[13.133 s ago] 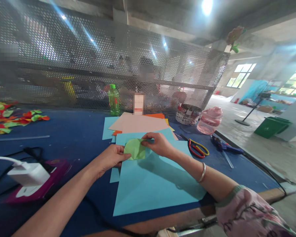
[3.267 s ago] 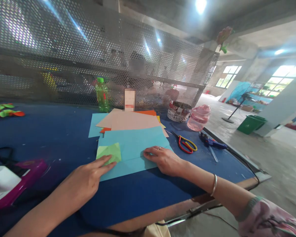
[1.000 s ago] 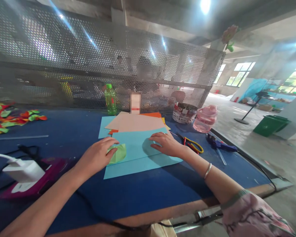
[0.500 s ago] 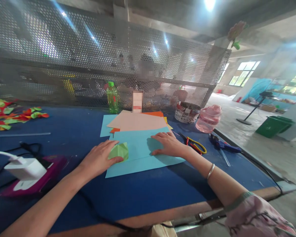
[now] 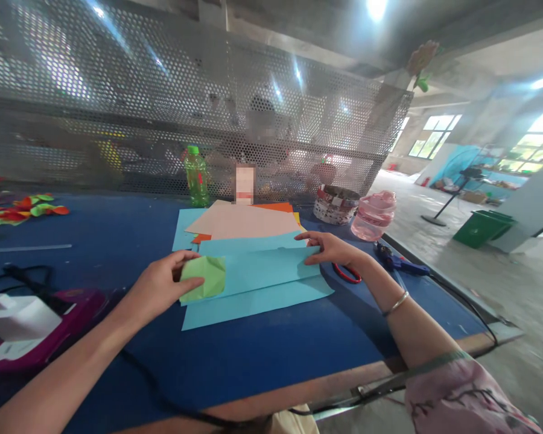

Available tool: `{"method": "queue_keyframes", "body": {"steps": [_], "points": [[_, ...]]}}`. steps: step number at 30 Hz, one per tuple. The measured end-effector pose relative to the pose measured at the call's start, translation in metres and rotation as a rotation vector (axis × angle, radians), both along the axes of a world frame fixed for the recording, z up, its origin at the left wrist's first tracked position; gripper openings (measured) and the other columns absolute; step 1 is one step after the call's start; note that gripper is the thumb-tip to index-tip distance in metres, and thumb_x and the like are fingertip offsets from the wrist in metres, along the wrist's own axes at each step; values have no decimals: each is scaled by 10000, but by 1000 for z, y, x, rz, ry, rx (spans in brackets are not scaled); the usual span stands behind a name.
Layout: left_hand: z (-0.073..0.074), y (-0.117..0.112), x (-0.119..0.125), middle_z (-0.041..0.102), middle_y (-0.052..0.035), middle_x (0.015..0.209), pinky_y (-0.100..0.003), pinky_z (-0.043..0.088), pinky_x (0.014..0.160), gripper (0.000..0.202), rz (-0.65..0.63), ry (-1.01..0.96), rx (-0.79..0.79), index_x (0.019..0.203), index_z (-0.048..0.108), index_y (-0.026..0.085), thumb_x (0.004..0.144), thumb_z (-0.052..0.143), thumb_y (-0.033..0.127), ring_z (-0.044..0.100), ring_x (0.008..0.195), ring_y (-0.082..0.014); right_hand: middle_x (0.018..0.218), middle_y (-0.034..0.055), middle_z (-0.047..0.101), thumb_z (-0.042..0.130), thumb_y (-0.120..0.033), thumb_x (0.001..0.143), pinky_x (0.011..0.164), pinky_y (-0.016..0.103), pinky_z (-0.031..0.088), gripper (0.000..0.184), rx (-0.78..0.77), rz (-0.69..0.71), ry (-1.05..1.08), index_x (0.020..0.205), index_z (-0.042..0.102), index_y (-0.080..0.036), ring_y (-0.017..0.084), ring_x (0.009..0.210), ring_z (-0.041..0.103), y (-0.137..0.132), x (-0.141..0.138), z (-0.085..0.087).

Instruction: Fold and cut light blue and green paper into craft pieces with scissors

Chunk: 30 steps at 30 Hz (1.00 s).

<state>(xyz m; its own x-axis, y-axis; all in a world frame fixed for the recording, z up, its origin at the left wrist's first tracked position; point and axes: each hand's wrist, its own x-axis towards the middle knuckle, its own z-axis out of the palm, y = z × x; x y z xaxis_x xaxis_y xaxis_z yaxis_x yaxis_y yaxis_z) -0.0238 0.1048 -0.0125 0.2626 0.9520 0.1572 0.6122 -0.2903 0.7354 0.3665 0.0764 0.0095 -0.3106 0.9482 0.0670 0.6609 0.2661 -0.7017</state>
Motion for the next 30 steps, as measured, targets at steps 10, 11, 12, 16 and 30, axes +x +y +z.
{"method": "queue_keyframes", "body": {"steps": [10, 11, 12, 16, 30], "points": [[21, -6, 4, 745, -73, 978, -318, 499, 805, 528, 282, -460, -168, 1068, 667, 106, 625, 765, 376, 664, 833, -216, 874, 22, 697, 773, -414, 639, 766, 309, 513, 395, -253, 75, 265, 912, 674, -147, 168, 782, 635, 1, -3, -11], [21, -5, 4, 743, -72, 978, -318, 499, 810, 528, 282, -498, -169, 1063, 667, 101, 618, 769, 367, 663, 827, -211, 858, 20, 700, 779, -421, 631, 760, 307, 515, 383, -252, 76, 260, 881, 679, -148, 168, 771, 635, 1, -3, -12], [20, -4, 4, 742, -68, 977, -315, 497, 815, 524, 283, -532, -166, 1059, 666, 99, 614, 772, 356, 660, 823, -205, 843, 17, 702, 783, -426, 625, 750, 306, 516, 377, -251, 74, 254, 859, 683, -149, 167, 758, 633, 2, -3, -13], [20, -2, 2, 740, -26, 916, -250, 490, 753, 433, 349, -612, -178, 999, 678, 109, 625, 775, 304, 645, 796, -164, 754, 18, 684, 765, -463, 633, 691, 300, 509, 366, -202, -9, 297, 765, 667, -137, 159, 687, 610, 3, -8, -16], [41, -15, 6, 746, -52, 817, -233, 546, 580, 174, 223, -937, -314, 817, 662, 113, 675, 739, 178, 681, 755, -183, 821, 20, 615, 626, -515, 779, 623, 265, 489, 366, 330, -383, 643, 975, 559, -213, 165, 722, 558, -5, -34, -3]]}}
